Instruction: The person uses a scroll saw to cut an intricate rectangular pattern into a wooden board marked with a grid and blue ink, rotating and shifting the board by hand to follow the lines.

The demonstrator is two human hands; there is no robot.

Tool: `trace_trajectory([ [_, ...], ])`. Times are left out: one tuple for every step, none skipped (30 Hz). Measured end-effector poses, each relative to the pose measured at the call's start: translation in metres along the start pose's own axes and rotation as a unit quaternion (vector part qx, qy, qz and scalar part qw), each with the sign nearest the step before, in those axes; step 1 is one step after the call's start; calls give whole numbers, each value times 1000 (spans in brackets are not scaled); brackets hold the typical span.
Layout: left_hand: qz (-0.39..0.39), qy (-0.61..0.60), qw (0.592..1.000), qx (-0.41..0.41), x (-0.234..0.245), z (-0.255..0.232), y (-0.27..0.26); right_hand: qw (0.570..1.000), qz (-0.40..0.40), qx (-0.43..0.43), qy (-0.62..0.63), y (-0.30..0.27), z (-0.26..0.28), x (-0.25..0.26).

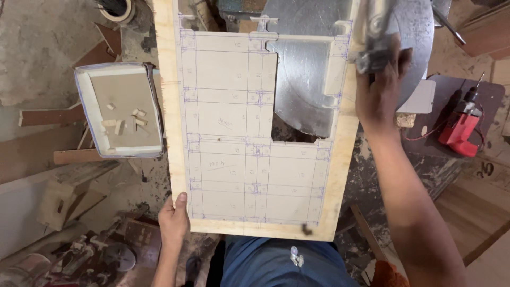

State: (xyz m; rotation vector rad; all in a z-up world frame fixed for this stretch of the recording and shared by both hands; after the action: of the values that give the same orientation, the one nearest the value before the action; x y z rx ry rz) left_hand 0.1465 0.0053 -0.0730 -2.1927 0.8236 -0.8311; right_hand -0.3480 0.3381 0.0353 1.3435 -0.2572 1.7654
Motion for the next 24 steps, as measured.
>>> trace_trajectory([
  [-16, 21, 1000, 6, 0, 3, -2, 1000, 5, -16, 26, -1, -4, -1],
  [-33, 42, 999, 12, 1, 6, -4, 998, 11, -32, 53, -2, -7, -3],
  [-50, 63, 997, 18, 3, 8, -6, 996, 16, -47, 79, -4, -9, -4],
  [-44, 49, 998, 16, 3, 7, -6, 998, 18, -29, 56, -3, -6, -2],
  [-38, 36, 999, 14, 3, 4, -5, 999, 20, -11, 32, -3, -2, 0],
  [-32, 22, 999, 13, 3, 3, -5, 1000, 23, 7, 9, -2, 2, 0],
  [-38, 34, 998, 22, 4, 2, -4, 999, 28, 4, 22, -6, 4, 1],
  [-44, 45, 998, 31, 5, 2, -3, 999, 33, 2, 36, -10, 8, 1],
  [-51, 56, 996, 40, 6, 2, -3, 998, 39, 0, 51, -12, 10, -1],
  [-49, 56, 997, 36, 5, 0, -2, 998, 50, -11, 33, -13, 9, -2],
  [-48, 55, 997, 33, 5, -2, -2, 998, 62, -23, 16, -14, 8, -3],
  [-47, 54, 997, 29, 5, -4, -1, 997, 73, -34, -2, -13, 7, -4],
  [-49, 58, 997, 31, 5, -5, -1, 997, 63, -32, 13, -12, 7, -2],
  [-52, 62, 996, 34, 5, -5, 0, 998, 53, -31, 28, -11, 8, -2],
  [-54, 66, 996, 36, 5, -4, 1, 998, 43, -30, 44, -9, 8, -1],
  [-50, 61, 996, 33, 4, -4, 1, 998, 44, -22, 40, -8, 8, -1],
  [-46, 57, 997, 31, 3, -4, 2, 998, 44, -14, 37, -7, 8, -2],
  [-42, 53, 997, 28, 3, -4, 2, 998, 44, -7, 34, -6, 8, -2],
  [-43, 47, 998, 28, 2, -3, 1, 999, 41, -1, 35, -6, 8, -1],
  [-44, 42, 998, 27, 2, -3, 1, 999, 37, 4, 37, -5, 8, -1],
  [-45, 36, 998, 26, 2, -3, 1, 999, 34, 10, 38, -5, 8, -1],
  [-45, 41, 998, 29, 2, -3, 0, 999, 36, 7, 38, -6, 8, -1],
  [-44, 46, 997, 31, 2, -3, -1, 998, 39, 3, 39, -7, 7, -1],
  [-44, 51, 997, 34, 2, -4, -2, 998, 41, 1, 39, -8, 7, -2],
])
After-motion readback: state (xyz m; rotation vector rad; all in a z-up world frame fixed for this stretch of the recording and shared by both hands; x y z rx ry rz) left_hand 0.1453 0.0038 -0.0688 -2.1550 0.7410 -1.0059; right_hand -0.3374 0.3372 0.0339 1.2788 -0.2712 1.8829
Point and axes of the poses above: each hand's wrist, its own y-axis towards the middle knuckle, its own x-axis out of the back of the hand, z = x × y, the point moved 8 cm from there along y, towards the middle knuckle, and after that the axes turned 15 degrees about x, right-handed, at the moved point
